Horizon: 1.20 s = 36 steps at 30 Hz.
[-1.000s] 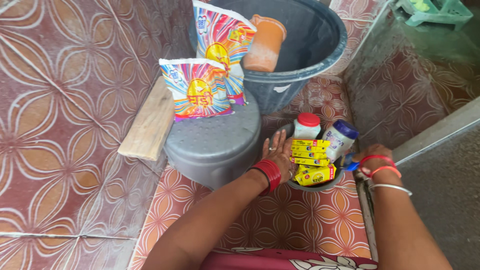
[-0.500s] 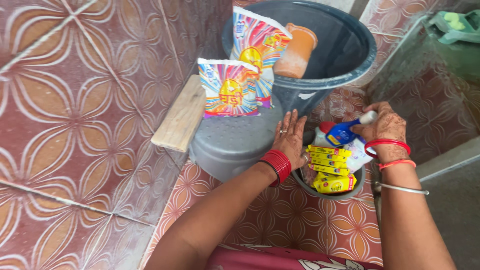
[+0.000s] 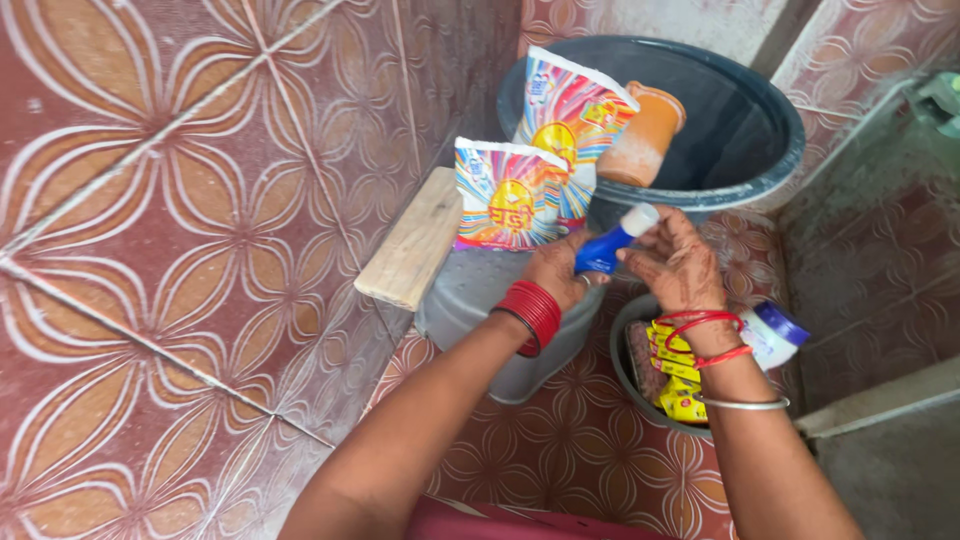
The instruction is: The person organizes various household items, including a wooden board, packets of detergent, a blue bottle, and containers of powder, onto a grey plastic stool. They pick up items from a nearby basin and the floor, arranging them neatly on the stool's surface.
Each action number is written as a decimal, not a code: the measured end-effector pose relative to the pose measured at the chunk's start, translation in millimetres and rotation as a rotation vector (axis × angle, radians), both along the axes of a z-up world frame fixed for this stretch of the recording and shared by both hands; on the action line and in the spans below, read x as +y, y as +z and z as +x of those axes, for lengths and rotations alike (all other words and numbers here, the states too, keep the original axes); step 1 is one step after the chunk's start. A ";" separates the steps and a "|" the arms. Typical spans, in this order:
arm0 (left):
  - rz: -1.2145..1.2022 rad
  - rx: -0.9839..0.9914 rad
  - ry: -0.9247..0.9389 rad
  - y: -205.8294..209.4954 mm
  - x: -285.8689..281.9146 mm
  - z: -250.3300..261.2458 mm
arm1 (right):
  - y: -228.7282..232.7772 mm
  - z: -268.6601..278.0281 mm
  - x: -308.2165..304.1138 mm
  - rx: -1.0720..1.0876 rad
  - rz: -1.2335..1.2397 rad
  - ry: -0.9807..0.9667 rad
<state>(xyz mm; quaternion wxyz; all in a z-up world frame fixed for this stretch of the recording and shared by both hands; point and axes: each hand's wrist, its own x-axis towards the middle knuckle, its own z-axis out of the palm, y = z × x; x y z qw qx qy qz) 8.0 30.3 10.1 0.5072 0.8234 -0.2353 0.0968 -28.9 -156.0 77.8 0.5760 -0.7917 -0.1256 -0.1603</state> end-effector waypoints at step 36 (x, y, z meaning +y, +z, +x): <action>-0.190 0.138 0.902 -20.8 220.4 10.3 | -69.8 0.4 134.9 0.117 -0.265 0.289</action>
